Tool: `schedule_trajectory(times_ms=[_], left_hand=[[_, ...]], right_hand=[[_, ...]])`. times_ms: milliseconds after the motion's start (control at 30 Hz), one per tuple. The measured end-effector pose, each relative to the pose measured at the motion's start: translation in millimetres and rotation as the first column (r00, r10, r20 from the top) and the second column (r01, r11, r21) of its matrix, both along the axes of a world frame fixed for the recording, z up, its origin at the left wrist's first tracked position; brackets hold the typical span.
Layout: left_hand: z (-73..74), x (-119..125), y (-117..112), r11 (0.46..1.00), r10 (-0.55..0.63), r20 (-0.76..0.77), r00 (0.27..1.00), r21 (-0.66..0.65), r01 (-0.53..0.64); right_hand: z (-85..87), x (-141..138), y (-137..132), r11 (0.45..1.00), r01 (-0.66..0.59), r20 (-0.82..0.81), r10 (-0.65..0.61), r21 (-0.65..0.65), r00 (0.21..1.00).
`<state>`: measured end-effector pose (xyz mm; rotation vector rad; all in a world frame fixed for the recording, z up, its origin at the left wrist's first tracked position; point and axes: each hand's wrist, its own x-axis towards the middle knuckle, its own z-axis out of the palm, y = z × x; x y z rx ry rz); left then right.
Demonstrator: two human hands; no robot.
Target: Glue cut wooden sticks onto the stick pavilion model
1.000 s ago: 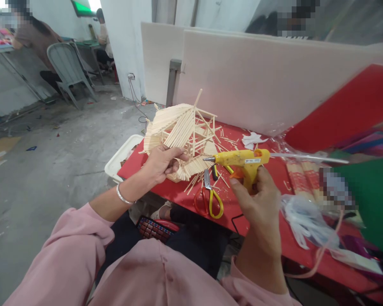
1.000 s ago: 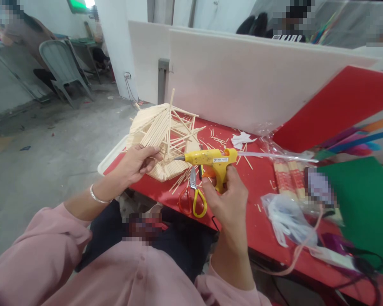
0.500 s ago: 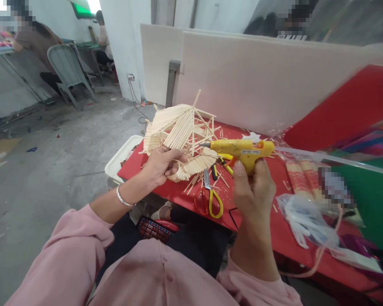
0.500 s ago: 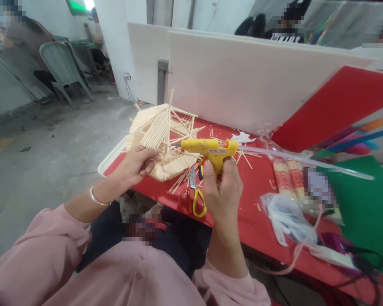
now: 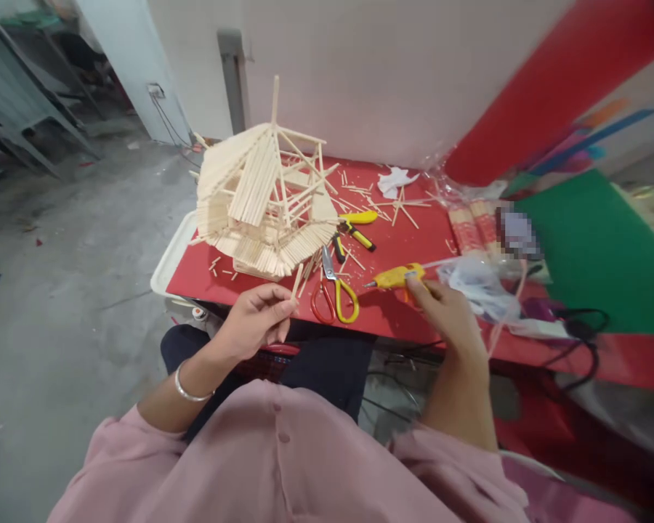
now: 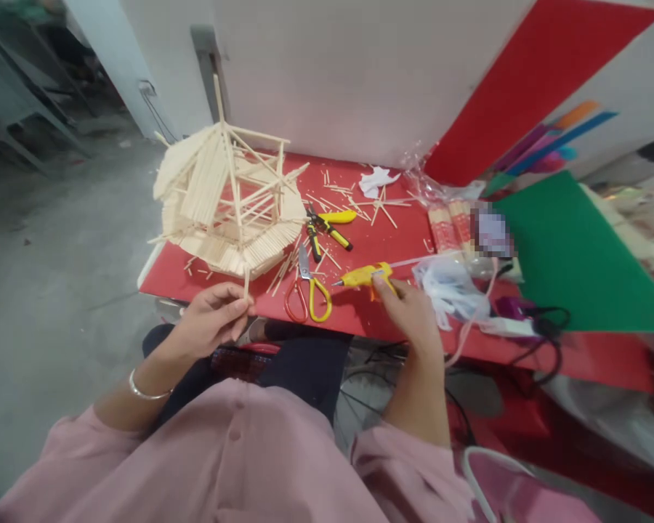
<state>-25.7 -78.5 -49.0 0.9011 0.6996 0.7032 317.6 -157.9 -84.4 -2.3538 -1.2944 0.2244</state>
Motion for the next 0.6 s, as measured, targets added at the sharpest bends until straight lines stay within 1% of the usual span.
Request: schedule_trajectory(times_ms=[67,133,200,267,333,367,400,433,467,500,533,567,600], left_hand=[[-12.6,10.7,-4.3,0.999,0.036,-0.008,0.999,-0.004,-0.036],[-23.3,20.9,-7.3,0.998,0.066,-0.008,0.998,-0.023,-0.067],[-31.8,28.5,-10.3,0.995,0.092,-0.010,0.996,-0.036,-0.092],[-38.1,33.1,-13.5,0.993,0.117,-0.020,0.993,-0.022,-0.118],[-42.6,35.9,-16.5,0.991,0.131,-0.040,0.991,0.000,-0.131],[-44.4,37.1,-17.9,0.992,0.125,-0.050,0.991,0.007,-0.124],[-45.8,38.2,-19.2,0.994,0.112,-0.058,0.992,0.009,-0.111],[-47.0,39.3,-20.3,0.995,0.098,-0.064,0.993,0.008,-0.098],[-48.0,40.3,-21.3,0.996,0.088,-0.065,0.994,0.007,-0.087],[-48.9,41.2,-22.3,0.996,0.086,-0.062,0.994,0.010,-0.086],[-49.7,41.8,-23.2,0.996,0.092,-0.057,0.994,0.016,-0.092],[-50.4,42.1,-24.1,0.994,0.107,-0.051,0.993,0.025,-0.106],[-51.1,41.8,-25.0,0.992,0.124,-0.046,0.991,0.035,-0.122]], right_hand=[[-14.1,13.6,3.0,0.997,-0.027,-0.051,0.023,-0.078,0.998],[-21.2,24.8,9.1,0.987,-0.055,-0.079,0.044,-0.150,0.996],[-20.4,30.2,14.4,0.981,-0.065,-0.068,0.054,-0.183,0.996],[-14.0,23.6,16.5,0.992,-0.040,0.022,0.043,-0.122,0.999],[-6.6,0.6,15.7,0.999,-0.042,0.148,0.039,0.018,0.988],[-3.9,-16.8,15.1,0.993,-0.072,0.200,0.054,0.088,0.978],[-2.3,-37.2,14.9,0.988,-0.119,0.183,0.098,0.102,0.978],[-1.9,-59.1,15.5,0.981,-0.183,0.125,0.175,0.059,0.977],[-2.4,-80.9,17.1,0.974,-0.226,0.088,0.227,-0.022,0.970],[-3.7,-101.0,19.7,0.962,-0.241,0.095,0.254,-0.132,0.962],[-5.5,-118.2,23.3,0.947,-0.224,0.122,0.257,-0.231,0.959],[-7.4,-131.4,27.4,0.930,-0.207,0.131,0.256,-0.303,0.958],[-9.2,-140.4,31.8,0.921,-0.183,0.138,0.242,-0.344,0.960]])
